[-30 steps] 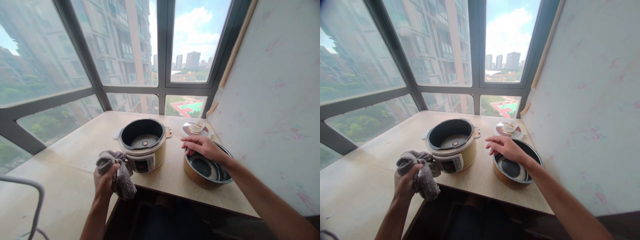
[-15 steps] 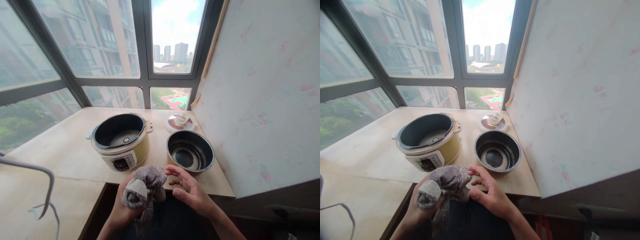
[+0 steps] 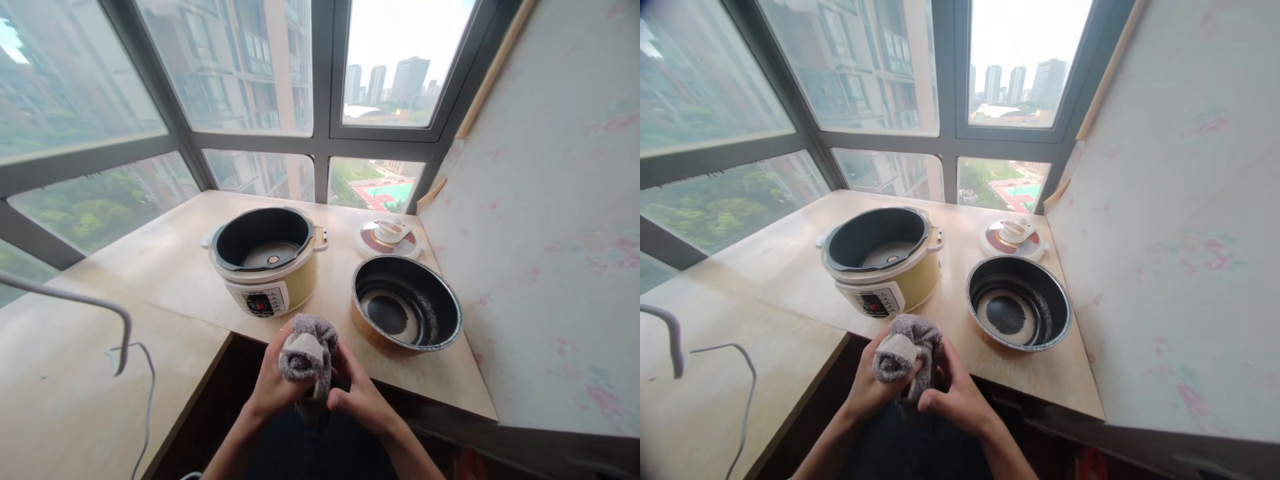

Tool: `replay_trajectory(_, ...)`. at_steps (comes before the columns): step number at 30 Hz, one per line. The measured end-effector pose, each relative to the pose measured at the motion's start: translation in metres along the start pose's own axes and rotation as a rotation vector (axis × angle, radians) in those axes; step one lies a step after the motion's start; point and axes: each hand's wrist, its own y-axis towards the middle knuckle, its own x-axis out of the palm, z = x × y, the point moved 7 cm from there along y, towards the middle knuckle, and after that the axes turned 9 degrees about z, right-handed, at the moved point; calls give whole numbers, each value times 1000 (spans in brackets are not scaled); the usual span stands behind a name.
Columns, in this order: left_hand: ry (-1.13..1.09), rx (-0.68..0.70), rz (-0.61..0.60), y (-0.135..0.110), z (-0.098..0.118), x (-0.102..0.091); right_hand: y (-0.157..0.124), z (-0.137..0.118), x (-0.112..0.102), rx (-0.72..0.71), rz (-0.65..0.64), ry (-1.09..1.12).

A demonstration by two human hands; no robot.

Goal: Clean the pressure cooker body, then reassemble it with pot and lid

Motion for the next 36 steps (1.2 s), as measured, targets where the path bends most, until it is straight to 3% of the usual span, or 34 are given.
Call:
replay_trajectory(4,196,137,276,-4,-3,-20,11,-3,25,-60,-25,7)
replay_trajectory(6,232,138,379,-8,-4,-30,14,-7,34,-79,-36,-32)
replay_trajectory(11,95,-66,355,-14,-13,-38,19,-10,43,-72,-96,-152)
replay_trajectory(15,100,-86,500,-15,-17,-55,22,-5,44,-59,-132,-164)
replay_trajectory(19,208,-58,764,-12,-19,-97,23,-4,36,-58,-106,-149)
replay_trajectory(21,327,4,927,-9,-12,-125,22,-5,31,-44,-98,-155)
replay_trajectory(23,459,94,1014,0,-1,-146,22,-4,27,-20,-99,-143)
replay_trajectory(27,627,236,912,33,12,-156,22,0,24,6,-74,-105)
replay_trajectory(31,765,308,727,52,10,-132,24,3,25,14,-60,-74)
replay_trajectory(36,1024,454,634,40,12,-94,26,5,24,36,-45,-72)
